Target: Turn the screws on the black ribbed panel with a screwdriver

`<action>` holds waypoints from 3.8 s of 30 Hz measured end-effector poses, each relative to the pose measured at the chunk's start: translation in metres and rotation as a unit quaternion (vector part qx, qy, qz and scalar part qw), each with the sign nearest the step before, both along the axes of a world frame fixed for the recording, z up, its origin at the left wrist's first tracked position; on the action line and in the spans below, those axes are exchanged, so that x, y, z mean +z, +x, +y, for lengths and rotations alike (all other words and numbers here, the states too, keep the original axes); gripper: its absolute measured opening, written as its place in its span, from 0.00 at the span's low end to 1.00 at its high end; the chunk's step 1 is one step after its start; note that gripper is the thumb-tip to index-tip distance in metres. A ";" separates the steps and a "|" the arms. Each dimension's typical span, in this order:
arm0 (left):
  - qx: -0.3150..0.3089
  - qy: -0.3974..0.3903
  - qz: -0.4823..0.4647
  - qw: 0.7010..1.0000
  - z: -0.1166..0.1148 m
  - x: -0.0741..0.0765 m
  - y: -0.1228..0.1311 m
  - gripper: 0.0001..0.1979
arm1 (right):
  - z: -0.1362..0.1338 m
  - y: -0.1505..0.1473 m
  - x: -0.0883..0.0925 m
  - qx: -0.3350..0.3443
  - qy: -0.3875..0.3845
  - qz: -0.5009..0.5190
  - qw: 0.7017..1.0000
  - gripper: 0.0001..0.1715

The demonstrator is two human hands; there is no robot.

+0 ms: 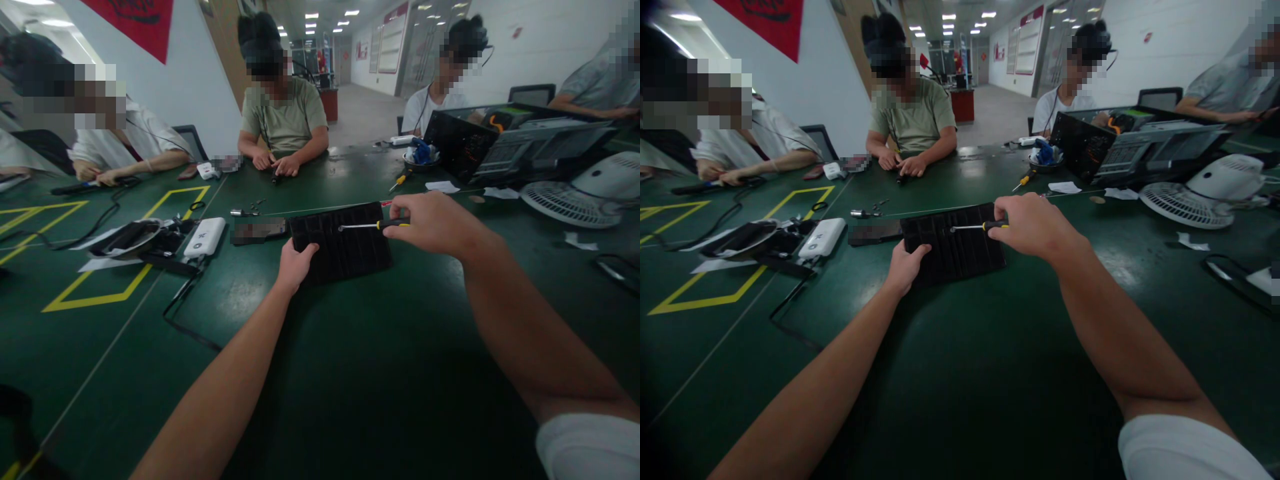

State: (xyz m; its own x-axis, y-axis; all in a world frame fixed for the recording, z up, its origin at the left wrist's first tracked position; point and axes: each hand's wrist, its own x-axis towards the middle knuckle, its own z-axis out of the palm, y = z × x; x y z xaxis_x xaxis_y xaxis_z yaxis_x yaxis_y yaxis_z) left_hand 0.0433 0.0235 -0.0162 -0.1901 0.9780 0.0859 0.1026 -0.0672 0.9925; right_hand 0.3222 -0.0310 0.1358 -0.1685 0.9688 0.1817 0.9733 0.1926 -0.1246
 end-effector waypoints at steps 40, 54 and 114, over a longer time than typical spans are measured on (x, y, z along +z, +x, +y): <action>-0.011 -0.005 -0.013 1.000 -0.002 0.002 0.000 0.16 | 0.003 0.005 -0.005 0.016 -0.032 -0.027 0.999 0.16; -0.004 -0.004 -0.003 1.000 -0.002 0.003 0.001 0.15 | 0.001 0.002 -0.003 0.005 -0.019 -0.030 0.999 0.16; -0.004 -0.004 -0.002 1.000 -0.001 0.002 0.000 0.14 | 0.006 0.003 -0.005 -0.011 -0.045 -0.053 0.997 0.17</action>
State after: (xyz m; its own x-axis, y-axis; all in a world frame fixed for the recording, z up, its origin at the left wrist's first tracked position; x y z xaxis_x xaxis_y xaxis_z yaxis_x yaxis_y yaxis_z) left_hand 0.0436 0.0229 -0.0141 -0.1828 0.9801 0.0769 0.0973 -0.0598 0.9935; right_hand 0.3254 -0.0251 0.1310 -0.1600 0.9842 0.0753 0.9860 0.1630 -0.0363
